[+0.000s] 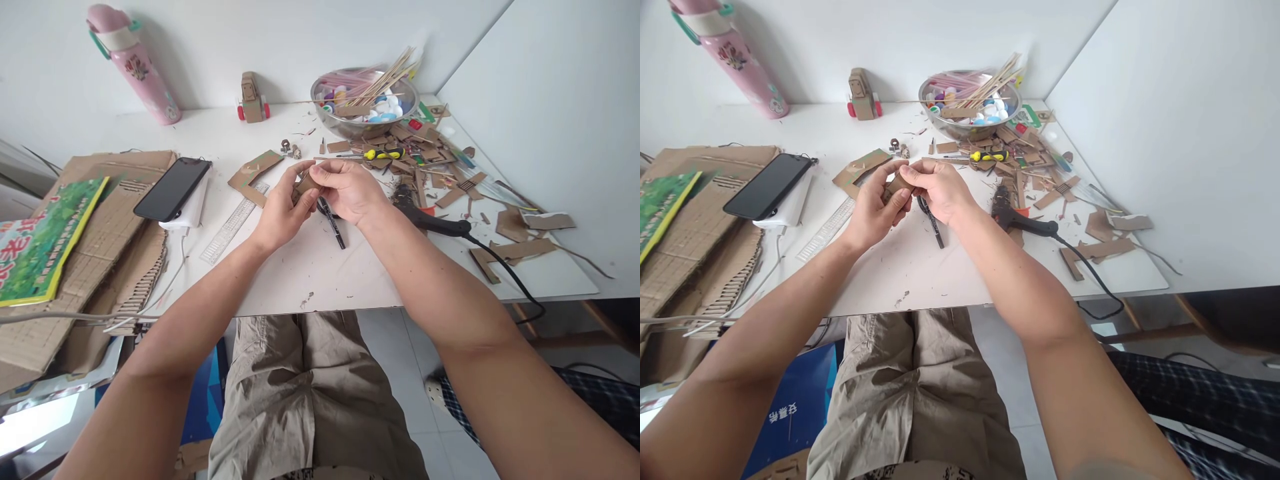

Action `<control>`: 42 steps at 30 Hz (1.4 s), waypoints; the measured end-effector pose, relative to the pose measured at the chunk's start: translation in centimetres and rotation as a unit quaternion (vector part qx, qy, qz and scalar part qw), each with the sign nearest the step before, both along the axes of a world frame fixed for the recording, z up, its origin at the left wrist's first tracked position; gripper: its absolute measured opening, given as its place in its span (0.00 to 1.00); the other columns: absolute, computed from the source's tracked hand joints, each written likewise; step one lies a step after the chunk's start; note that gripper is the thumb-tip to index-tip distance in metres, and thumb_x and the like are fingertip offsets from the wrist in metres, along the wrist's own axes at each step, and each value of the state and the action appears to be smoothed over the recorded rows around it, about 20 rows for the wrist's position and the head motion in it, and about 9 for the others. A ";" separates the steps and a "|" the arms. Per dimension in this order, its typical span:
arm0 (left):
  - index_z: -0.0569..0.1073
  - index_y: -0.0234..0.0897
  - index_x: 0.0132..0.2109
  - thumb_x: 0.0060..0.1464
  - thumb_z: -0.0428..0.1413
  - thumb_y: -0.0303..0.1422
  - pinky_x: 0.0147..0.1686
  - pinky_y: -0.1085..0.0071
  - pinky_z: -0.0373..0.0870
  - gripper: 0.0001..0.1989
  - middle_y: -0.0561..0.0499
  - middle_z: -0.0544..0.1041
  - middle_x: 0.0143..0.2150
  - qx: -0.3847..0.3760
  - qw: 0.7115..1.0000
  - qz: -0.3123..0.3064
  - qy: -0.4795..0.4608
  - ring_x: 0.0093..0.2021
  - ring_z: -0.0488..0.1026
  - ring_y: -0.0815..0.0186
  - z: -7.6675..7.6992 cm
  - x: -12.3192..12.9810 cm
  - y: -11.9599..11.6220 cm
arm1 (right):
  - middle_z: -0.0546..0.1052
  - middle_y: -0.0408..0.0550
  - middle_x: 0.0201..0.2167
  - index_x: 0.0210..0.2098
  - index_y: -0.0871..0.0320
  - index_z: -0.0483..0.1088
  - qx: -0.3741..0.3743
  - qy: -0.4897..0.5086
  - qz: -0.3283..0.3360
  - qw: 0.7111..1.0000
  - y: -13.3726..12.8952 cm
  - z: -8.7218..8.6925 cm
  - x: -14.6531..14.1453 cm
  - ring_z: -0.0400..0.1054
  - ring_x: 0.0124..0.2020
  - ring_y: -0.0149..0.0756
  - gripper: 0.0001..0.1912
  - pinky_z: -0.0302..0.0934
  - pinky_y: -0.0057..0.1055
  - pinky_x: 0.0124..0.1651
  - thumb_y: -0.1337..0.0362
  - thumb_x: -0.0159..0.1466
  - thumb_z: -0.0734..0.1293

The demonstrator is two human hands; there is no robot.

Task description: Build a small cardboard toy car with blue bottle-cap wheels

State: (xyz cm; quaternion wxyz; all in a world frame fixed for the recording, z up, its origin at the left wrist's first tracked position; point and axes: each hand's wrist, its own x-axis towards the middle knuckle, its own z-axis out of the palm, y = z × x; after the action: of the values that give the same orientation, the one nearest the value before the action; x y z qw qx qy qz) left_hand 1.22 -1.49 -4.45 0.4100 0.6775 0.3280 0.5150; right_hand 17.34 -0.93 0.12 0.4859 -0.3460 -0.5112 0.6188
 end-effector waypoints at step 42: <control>0.78 0.39 0.67 0.65 0.68 0.43 0.29 0.69 0.79 0.27 0.54 0.79 0.31 -0.005 1.000 -0.017 -0.001 0.26 0.78 0.66 1.5 -0.8 -0.5 | 0.73 0.38 0.23 0.28 0.53 0.72 0.067 -0.068 -0.026 0.995 -0.7 0.8 -0.3 0.71 0.27 0.32 0.26 0.70 0.30 0.31 0.45 0.60 0.86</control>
State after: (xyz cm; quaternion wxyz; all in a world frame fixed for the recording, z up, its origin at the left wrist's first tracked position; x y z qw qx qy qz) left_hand 0.41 -1.99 -2.92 0.4228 0.6803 0.3182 0.5071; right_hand 17.07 -1.60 0.96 0.4874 -0.3674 -0.5743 0.5456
